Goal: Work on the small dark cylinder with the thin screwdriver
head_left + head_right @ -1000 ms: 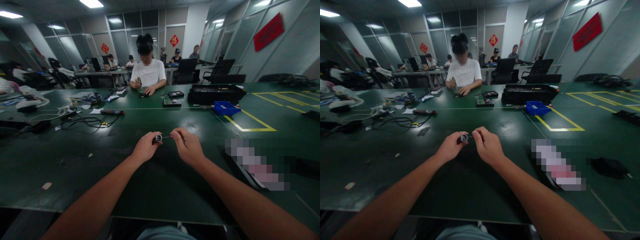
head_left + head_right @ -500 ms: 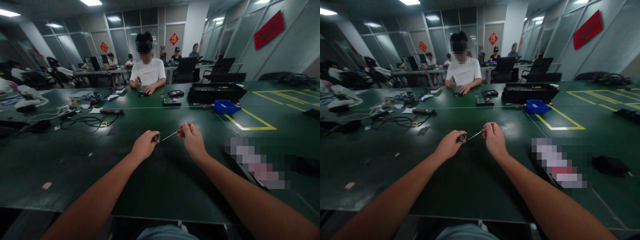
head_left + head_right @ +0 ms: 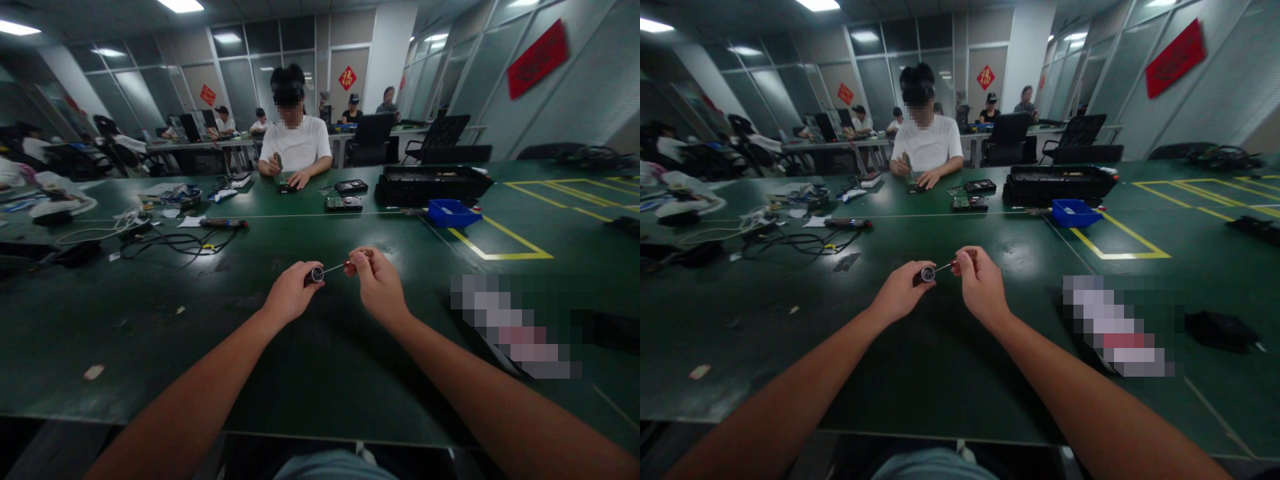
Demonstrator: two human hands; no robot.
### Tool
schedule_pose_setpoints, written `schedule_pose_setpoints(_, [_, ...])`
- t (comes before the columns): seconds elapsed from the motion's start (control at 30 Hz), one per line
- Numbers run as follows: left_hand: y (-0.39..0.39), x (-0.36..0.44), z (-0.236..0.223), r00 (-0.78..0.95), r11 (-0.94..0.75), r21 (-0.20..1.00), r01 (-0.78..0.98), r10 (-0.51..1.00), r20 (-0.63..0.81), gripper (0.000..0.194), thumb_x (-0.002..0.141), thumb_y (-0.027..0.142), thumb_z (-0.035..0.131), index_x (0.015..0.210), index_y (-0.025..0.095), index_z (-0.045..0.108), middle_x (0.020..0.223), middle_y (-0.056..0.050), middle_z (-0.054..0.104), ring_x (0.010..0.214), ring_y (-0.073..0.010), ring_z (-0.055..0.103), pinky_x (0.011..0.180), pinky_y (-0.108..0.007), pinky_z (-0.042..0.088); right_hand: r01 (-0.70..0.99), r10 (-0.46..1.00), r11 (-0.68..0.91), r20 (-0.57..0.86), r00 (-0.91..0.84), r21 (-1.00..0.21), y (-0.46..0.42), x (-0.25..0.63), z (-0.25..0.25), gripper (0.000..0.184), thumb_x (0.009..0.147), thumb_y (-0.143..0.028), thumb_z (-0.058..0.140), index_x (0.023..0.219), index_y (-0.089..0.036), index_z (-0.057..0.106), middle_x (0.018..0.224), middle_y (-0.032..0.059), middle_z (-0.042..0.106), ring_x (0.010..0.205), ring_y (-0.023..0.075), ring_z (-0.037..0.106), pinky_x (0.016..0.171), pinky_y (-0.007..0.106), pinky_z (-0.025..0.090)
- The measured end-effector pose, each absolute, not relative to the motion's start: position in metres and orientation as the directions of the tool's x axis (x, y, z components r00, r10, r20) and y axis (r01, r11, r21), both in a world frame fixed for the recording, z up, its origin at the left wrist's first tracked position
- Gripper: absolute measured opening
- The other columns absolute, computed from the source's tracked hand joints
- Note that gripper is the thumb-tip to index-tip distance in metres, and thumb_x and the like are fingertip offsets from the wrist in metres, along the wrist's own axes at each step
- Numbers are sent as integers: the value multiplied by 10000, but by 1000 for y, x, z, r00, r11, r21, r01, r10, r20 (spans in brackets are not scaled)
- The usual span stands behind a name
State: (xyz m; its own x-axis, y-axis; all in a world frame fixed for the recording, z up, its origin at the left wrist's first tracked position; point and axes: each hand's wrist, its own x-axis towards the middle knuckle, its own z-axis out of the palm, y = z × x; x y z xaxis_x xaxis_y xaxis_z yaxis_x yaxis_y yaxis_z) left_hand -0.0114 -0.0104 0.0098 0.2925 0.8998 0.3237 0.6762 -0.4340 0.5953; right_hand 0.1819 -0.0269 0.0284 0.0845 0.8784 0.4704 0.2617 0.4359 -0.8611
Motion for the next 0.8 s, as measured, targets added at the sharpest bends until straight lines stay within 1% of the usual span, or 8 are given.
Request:
schedule_pose_setpoints(0.23, [-10, -12, 9, 283, -433, 611, 662, 900, 332, 337, 864, 236, 683, 1200, 253, 654, 1030, -25, 673, 915, -194, 629, 833, -329, 490, 295, 875, 436, 477, 83, -850, -31, 181, 33, 260, 977, -446, 504, 960, -211, 613, 831, 50, 719, 739, 185, 678, 704, 335, 514])
schedule_pose_setpoints(0.33, [-9, -12, 8, 276, -421, 618, 664, 906, 321, 345, 872, 253, 677, 1215, 249, 645, 1044, -35, 676, 914, -199, 635, 830, -332, 496, 458, 867, 420, 496, 55, -784, -33, 183, 36, 314, 907, -508, 612, 781, -221, 610, 675, 12, 682, 610, 164, 626, 587, 295, 449])
schedule_pose_setpoints(0.43, [-9, -13, 7, 270, -418, 618, 666, 907, 323, 350, 875, 256, 675, 1223, 242, 640, 1053, -40, 677, 926, -205, 641, 828, -335, 500, 606, 838, 407, 543, 50, -684, -35, 185, 37, 405, 862, -547, 656, 638, -233, 531, 542, -21, 590, 492, 135, 519, 504, 280, 357])
schedule_pose_setpoints(0.5, [-9, -13, 7, 267, -417, 616, 668, 907, 325, 354, 873, 252, 678, 1225, 241, 640, 1059, -42, 679, 939, -208, 644, 834, -336, 501, 630, 819, 432, 574, 25, -645, -36, 185, 37, 366, 877, -523, 642, 670, -235, 550, 580, -12, 608, 509, 140, 527, 513, 283, 366])
schedule_pose_setpoints(0.57, [-10, -13, 7, 270, -421, 614, 667, 905, 328, 361, 872, 249, 679, 1230, 244, 639, 1070, -42, 681, 954, -210, 646, 844, -337, 500, 610, 807, 486, 590, -37, -626, -37, 184, 37, 233, 910, -442, 608, 806, -233, 608, 716, 19, 677, 610, 166, 600, 580, 296, 426])
schedule_pose_setpoints(0.63, [-10, -13, 7, 271, -424, 614, 666, 904, 331, 365, 872, 251, 679, 1235, 247, 637, 1081, -40, 683, 961, -209, 647, 849, -337, 498, 564, 796, 543, 596, -109, -622, -39, 184, 38, 127, 930, -331, 558, 968, -226, 619, 859, 48, 709, 744, 194, 654, 676, 320, 472])
schedule_pose_setpoints(0.7, [-9, -14, 6, 267, -421, 613, 668, 905, 330, 367, 872, 253, 679, 1237, 249, 637, 1087, -40, 684, 962, -210, 647, 850, -339, 499, 543, 795, 566, 586, -160, -620, -41, 184, 39, 138, 941, -277, 511, 1022, -226, 610, 886, 52, 704, 787, 202, 660, 715, 334, 479])
schedule_pose_setpoints(0.8, [-9, -14, 5, 269, -412, 610, 677, 910, 316, 370, 872, 254, 678, 1240, 250, 638, 1093, -42, 684, 970, -214, 647, 855, -346, 503, 544, 818, 541, 551, -165, -641, -44, 184, 41, 177, 978, -308, 462, 976, -236, 623, 832, 38, 693, 752, 198, 655, 713, 344, 475])
